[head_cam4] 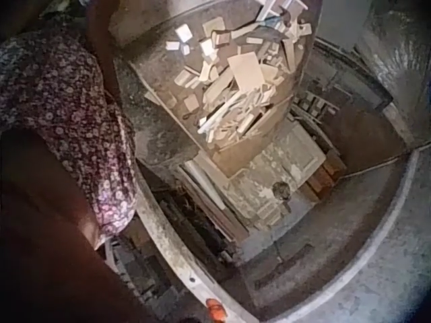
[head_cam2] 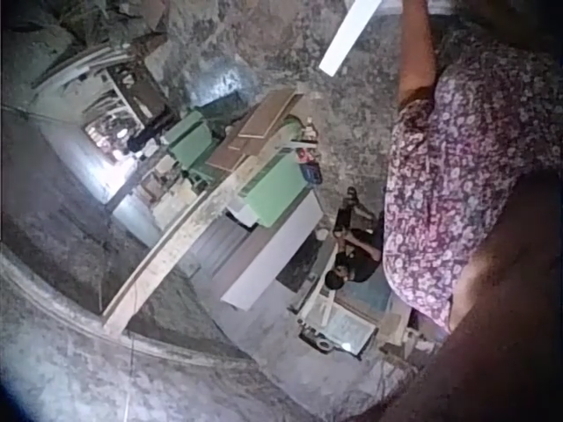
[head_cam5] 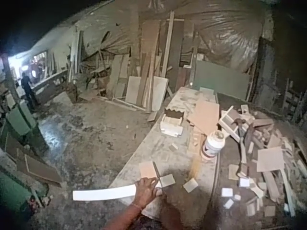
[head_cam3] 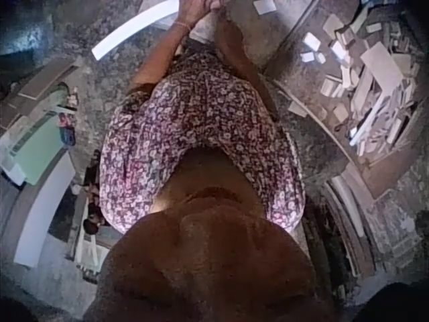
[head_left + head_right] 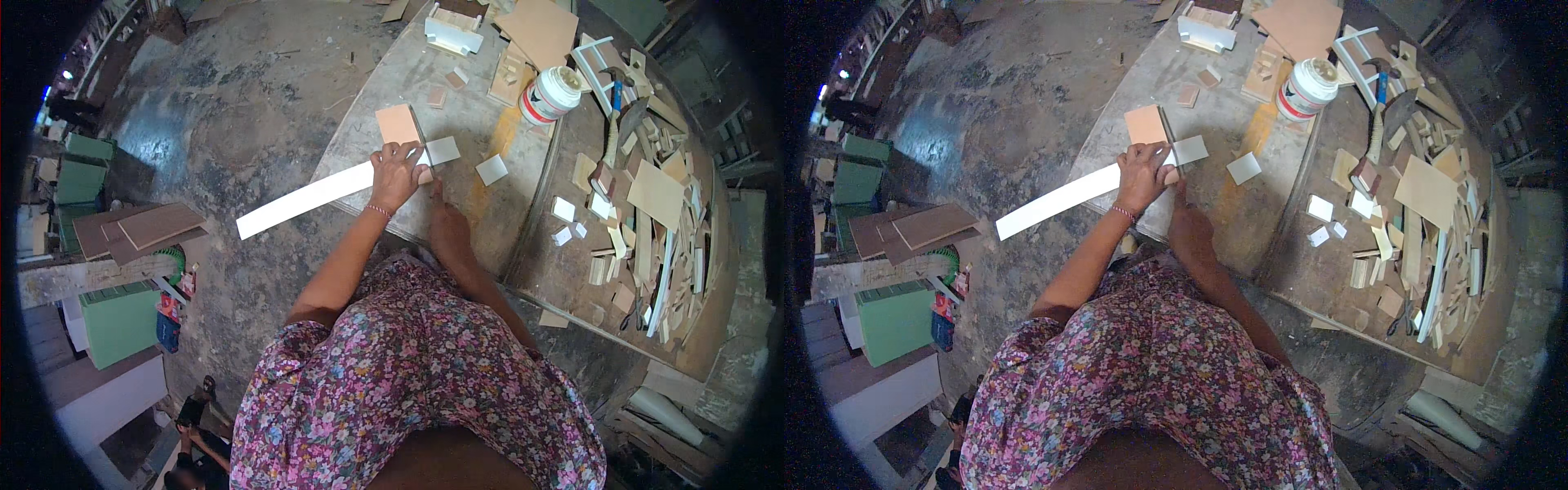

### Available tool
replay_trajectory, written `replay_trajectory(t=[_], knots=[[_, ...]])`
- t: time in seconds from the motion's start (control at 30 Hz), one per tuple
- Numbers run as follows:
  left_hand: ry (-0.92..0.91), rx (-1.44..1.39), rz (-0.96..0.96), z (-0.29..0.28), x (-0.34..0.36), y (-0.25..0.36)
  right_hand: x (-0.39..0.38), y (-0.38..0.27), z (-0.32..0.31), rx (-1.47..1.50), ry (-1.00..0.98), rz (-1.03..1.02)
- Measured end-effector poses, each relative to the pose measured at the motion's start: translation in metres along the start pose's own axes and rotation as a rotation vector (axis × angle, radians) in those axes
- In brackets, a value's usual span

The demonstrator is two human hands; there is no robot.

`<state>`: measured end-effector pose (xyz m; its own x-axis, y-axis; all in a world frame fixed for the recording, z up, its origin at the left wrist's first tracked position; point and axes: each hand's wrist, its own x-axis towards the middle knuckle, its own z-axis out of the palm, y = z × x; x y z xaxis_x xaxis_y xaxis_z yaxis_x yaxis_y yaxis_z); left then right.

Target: The person places a wooden block over a plastic strip on a workbench and cuts the plastic strip with a hand saw blade.

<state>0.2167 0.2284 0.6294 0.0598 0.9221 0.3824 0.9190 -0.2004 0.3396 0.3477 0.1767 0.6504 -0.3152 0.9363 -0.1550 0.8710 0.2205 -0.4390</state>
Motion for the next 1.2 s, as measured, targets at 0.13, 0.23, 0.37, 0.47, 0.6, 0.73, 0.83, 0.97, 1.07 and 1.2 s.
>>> replay_trajectory(t=[0.13,0.23,0.37,0.47,0.6,0.73,0.83,0.97,1.07,1.2], knots=[[-0.012,-0.008,-0.003,-0.001,0.001,0.0,-0.001,-0.003,-0.004,-0.027,0.017,0.004],[-0.036,0.0,0.015,-0.001,-0.001,-0.003,-0.001,-0.004,-0.002,-0.075,0.02,-0.006],[-0.106,-0.027,0.027,-0.001,-0.001,-0.006,0.002,-0.012,-0.004,-0.054,-0.023,0.053],[-0.095,-0.042,0.026,-0.004,0.0,-0.004,0.002,-0.011,0.0,-0.14,-0.021,0.04],[-0.046,-0.053,0.033,-0.001,0.0,-0.006,0.002,-0.012,-0.005,-0.183,0.0,-0.005],[-0.049,-0.05,0.019,-0.003,0.001,-0.005,0.004,-0.018,-0.014,-0.182,-0.04,0.014],[-0.057,-0.058,0.022,-0.003,0.001,-0.007,0.004,-0.021,-0.018,-0.209,-0.092,0.043],[-0.066,-0.081,0.022,-0.001,0.003,-0.006,0.022,-0.015,-0.017,-0.106,-0.063,0.027],[-0.061,-0.095,0.011,-0.003,0.003,-0.005,0.024,-0.012,-0.02,-0.092,-0.084,0.005],[-0.055,-0.053,0.003,-0.001,0.001,-0.007,0.008,-0.006,-0.027,-0.096,-0.097,-0.015]])
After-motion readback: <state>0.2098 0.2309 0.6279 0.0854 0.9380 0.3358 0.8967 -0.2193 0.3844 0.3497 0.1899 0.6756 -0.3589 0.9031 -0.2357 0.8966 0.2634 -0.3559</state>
